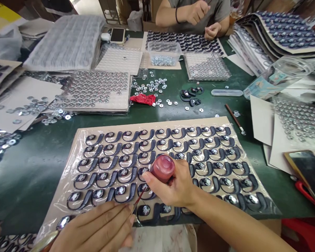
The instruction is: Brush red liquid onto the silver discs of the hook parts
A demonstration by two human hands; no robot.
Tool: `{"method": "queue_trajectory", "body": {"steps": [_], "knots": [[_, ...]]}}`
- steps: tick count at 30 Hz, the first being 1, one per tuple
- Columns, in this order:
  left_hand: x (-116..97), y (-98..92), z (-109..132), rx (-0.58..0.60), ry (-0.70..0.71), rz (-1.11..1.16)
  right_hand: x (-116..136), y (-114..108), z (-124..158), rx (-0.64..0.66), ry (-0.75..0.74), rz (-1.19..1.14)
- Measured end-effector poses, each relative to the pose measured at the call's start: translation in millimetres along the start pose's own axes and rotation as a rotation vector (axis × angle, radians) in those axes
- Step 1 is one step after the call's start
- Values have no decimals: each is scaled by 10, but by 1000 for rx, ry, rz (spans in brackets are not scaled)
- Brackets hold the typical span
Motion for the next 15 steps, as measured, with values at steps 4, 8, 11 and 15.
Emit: {"method": "queue_trajectory", "body": {"steps": [4, 8, 11, 15], "knots": [[99, -124, -58, -149, -16, 99, -23, 25, 11, 21, 23, -20], [319, -138, -85, -146, -173, 321, -57, 90, 51, 70, 38, -39], [442, -144, -47, -154, -277, 432, -37, 114, 65, 80, 8, -47], [495, -114, 25, -157, -340, 456, -63, 71, 32, 141, 110, -143]]}}
Point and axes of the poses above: each hand's wrist, its own z-axis away from the middle knuckle, its own y-axis out of the palm, x = y × z, the point moved 10 cm from there along -z, towards the middle knuckle, and after that the axes turned 8 degrees about -x, right-handed, at the moved point
